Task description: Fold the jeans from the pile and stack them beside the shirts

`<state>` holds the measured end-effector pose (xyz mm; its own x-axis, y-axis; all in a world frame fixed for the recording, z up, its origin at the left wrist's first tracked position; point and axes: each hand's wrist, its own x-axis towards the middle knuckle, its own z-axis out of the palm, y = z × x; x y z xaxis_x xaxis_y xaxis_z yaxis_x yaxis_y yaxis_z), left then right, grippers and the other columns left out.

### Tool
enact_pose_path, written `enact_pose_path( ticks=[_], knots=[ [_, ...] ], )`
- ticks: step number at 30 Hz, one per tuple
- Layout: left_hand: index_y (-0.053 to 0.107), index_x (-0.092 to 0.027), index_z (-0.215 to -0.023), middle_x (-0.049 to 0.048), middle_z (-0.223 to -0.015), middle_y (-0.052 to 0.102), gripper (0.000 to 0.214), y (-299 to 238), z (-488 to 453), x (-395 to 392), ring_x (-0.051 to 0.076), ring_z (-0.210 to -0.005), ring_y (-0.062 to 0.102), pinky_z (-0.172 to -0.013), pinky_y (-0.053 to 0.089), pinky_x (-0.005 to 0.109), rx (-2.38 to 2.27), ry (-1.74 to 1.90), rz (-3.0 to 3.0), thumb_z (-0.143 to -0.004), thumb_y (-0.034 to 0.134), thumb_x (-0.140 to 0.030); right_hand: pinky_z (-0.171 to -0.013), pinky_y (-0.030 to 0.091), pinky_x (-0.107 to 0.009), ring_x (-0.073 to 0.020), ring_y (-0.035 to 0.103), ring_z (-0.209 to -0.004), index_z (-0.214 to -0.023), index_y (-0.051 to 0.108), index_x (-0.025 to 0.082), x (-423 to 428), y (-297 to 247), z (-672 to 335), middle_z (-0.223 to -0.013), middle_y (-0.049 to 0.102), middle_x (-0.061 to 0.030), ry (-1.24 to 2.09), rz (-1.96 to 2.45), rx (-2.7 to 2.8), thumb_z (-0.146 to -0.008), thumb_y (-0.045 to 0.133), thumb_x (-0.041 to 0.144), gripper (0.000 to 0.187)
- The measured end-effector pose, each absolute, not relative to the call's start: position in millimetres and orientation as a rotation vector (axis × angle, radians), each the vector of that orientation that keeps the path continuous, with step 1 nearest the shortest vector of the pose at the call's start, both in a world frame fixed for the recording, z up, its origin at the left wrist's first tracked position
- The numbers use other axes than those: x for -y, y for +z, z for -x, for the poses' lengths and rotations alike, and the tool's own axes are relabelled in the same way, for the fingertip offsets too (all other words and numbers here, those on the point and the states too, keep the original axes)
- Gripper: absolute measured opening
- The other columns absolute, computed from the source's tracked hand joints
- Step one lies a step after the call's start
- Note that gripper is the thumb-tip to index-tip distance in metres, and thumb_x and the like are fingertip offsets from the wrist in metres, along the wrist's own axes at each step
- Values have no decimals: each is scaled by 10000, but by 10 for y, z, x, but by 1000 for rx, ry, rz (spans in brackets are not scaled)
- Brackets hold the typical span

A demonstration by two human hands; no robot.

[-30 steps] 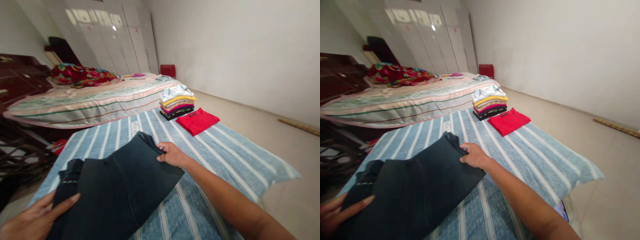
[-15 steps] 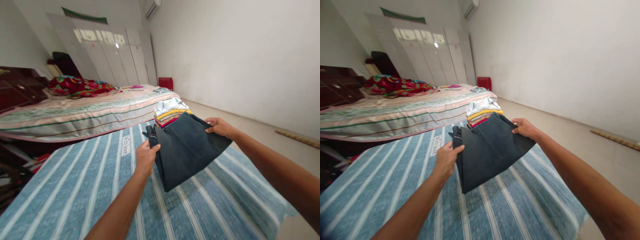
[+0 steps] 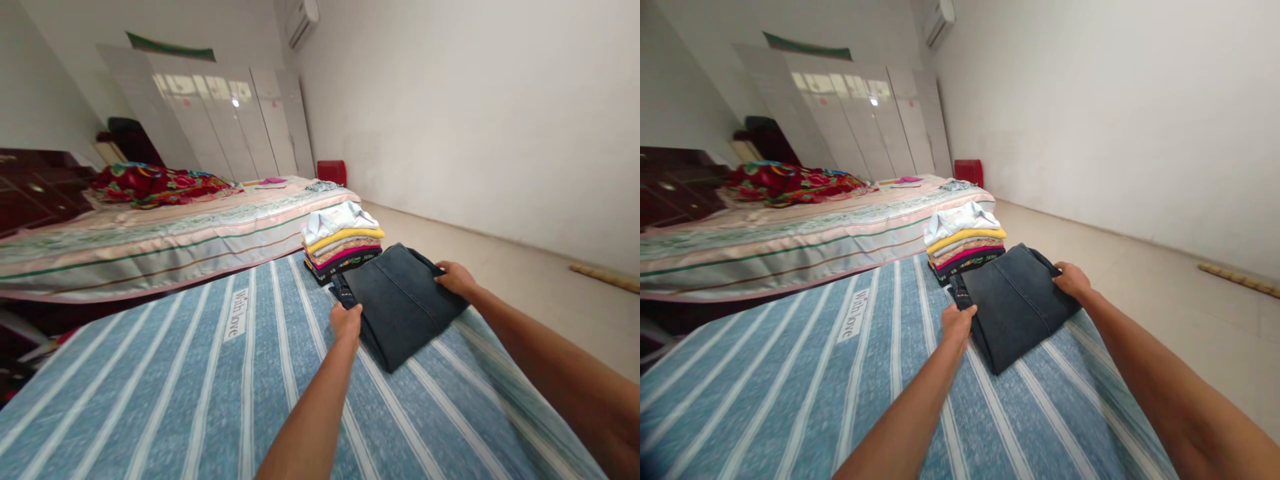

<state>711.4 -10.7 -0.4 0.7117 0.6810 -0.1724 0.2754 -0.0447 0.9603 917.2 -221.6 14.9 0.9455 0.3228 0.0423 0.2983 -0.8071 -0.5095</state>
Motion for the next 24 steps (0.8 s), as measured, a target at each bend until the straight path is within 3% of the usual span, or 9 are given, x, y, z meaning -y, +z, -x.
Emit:
enact_pose_path(
  ticks=[4,8,13,18,21,24],
  knots=[
    [561,-168,-910,59,-803,633,173,-75,-7129,60,196,-666,629,-471,452,257,-916,399,-1563,-774,609,-264,-797,466,-342,-183,597,-907,-1128,573,171,2251,106,-9211,-1018,634,-62,28,2619,428,-815,595,322,349],
    [555,-189,-856,42,-776,647,153,-56,-7154,72,179,-623,631,-441,439,237,-935,412,-1525,-736,617,-260,-720,457,-283,-207,609,-907,-1108,606,208,2244,192,-9200,-985,661,-63,-23,2684,406,-746,599,238,363],
    [565,-182,-887,56,-793,665,223,-30,-7141,74,180,-611,634,-450,449,240,-971,411,-1505,-703,644,-281,-808,433,-396,-298,552,-1030,-1210,529,147,2110,324,-8937,-1123,596,-168,-175,2769,495,-800,525,296,436],
    [557,-177,-942,82,-863,674,270,20,-7122,77,192,-660,646,-457,466,241,-967,369,-1482,-714,644,-292,-1020,276,-401,-255,340,-1267,-1298,449,259,1652,480,-8582,-1372,423,-79,-272,2686,967,-872,399,518,501],
    [527,-175,-1017,97,-904,666,311,60,-7073,111,188,-673,648,-470,485,248,-955,319,-1455,-753,609,-317,-1051,199,-480,-290,197,-1339,-1350,389,306,1333,425,-8474,-1454,309,-48,-239,2648,1126,-841,349,644,612],
    [489,-162,-1090,101,-877,653,354,102,-6932,178,175,-624,636,-454,487,252,-926,239,-1431,-786,566,-327,-1003,211,-588,-350,233,-1318,-1349,403,310,1153,249,-8444,-1440,336,-74,-130,2660,1171,-829,294,690,654]
  ],
)
